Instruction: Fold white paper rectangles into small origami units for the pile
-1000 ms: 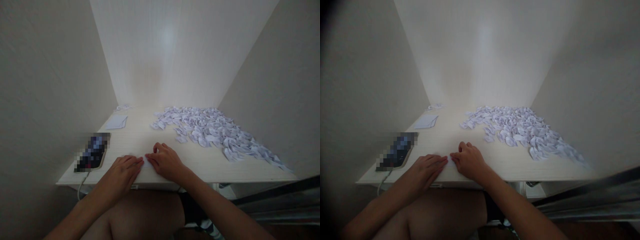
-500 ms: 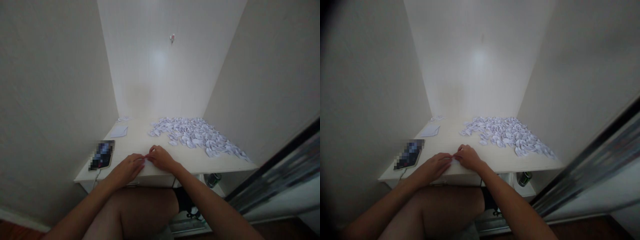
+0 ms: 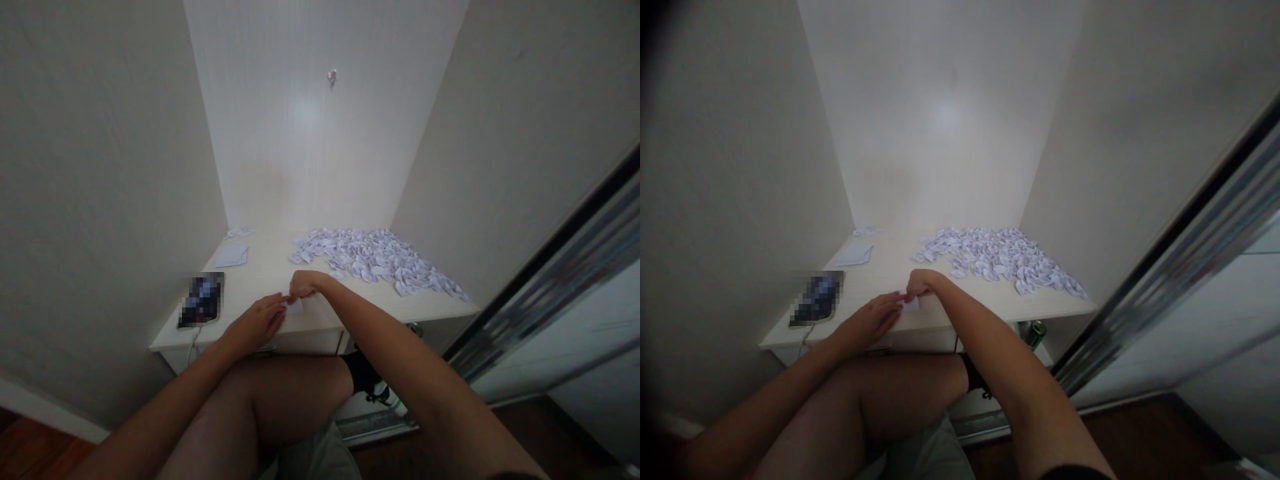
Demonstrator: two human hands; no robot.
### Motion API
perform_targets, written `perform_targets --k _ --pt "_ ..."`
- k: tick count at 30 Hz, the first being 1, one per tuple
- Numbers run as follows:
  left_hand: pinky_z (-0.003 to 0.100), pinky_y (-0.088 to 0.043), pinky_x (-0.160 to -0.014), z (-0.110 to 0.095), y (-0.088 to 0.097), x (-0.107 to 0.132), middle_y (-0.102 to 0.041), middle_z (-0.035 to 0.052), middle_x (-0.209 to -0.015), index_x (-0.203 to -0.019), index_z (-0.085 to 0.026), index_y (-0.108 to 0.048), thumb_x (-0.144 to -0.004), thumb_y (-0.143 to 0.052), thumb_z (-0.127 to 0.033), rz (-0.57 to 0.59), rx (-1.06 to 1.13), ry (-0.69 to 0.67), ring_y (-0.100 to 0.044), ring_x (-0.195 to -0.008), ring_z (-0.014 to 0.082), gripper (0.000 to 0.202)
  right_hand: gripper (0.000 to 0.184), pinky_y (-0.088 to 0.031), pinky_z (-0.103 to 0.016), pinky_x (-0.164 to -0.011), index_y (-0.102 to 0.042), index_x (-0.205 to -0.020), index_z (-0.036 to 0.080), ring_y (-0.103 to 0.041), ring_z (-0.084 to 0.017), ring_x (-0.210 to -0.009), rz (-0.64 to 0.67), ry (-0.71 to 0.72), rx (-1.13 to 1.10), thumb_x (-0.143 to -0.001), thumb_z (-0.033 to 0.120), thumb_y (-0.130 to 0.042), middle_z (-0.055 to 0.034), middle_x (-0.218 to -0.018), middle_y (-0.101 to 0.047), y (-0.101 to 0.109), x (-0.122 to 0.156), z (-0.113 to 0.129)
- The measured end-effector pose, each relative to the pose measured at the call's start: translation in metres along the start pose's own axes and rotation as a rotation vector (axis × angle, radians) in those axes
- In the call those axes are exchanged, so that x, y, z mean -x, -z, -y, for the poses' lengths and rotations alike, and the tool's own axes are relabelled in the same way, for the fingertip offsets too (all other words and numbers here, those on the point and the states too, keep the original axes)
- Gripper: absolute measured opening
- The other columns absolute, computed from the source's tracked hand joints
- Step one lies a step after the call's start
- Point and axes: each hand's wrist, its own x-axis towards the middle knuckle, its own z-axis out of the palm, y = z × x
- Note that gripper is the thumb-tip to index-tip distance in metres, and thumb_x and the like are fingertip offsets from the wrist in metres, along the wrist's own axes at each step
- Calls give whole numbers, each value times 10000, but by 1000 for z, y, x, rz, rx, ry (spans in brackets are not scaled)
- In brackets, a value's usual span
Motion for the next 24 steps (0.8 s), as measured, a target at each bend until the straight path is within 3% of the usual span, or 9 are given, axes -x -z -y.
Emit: perform_targets --k 3,8,13,24 --pt "478 -465 -1082 -1 1 0 -630 137 -1328 -1120 -152 -667 -983 -431 -287 24 -18 27 -537 -1295 264 305 147 -451 -264 -689 -794 -809 147 -668 -197 -747 -100 -23 -25 -738 273 -773 -71 -762 -762 -12 11 -1" --pt "489 -467 -1067 0 1 0 -632 140 -1313 -1175 -157 -651 -979 -432 -292 21 -13 47 -557 -1263 264 323 274 -447 -269 -771 -731 -1071 139 -660 -198 -934 -387 -63 -75 -915 295 -568 -122 -1062 -738 -50 39 -3" --pt "480 -476 -1051 -1 0 1 -641 138 -1289 -1223 -157 -626 -963 -451 -245 0 -29 40 -577 -1218 252 325 284 -438 -276 -818 -722 -1054 156 -644 -182 -928 -596 -36 -74 -974 290 -485 -109 -1036 -722 -75 47 -2" --pt "455 -486 -1037 -3 2 -2 -642 142 -1236 -1207 -142 -650 -962 -457 -200 -15 -53 -2 -570 -1176 247 318 230 -463 -317 -905 -755 -1021 130 -628 -205 -962 -673 361 34 -889 153 -568 -111 -1041 -726 -88 51 -17"
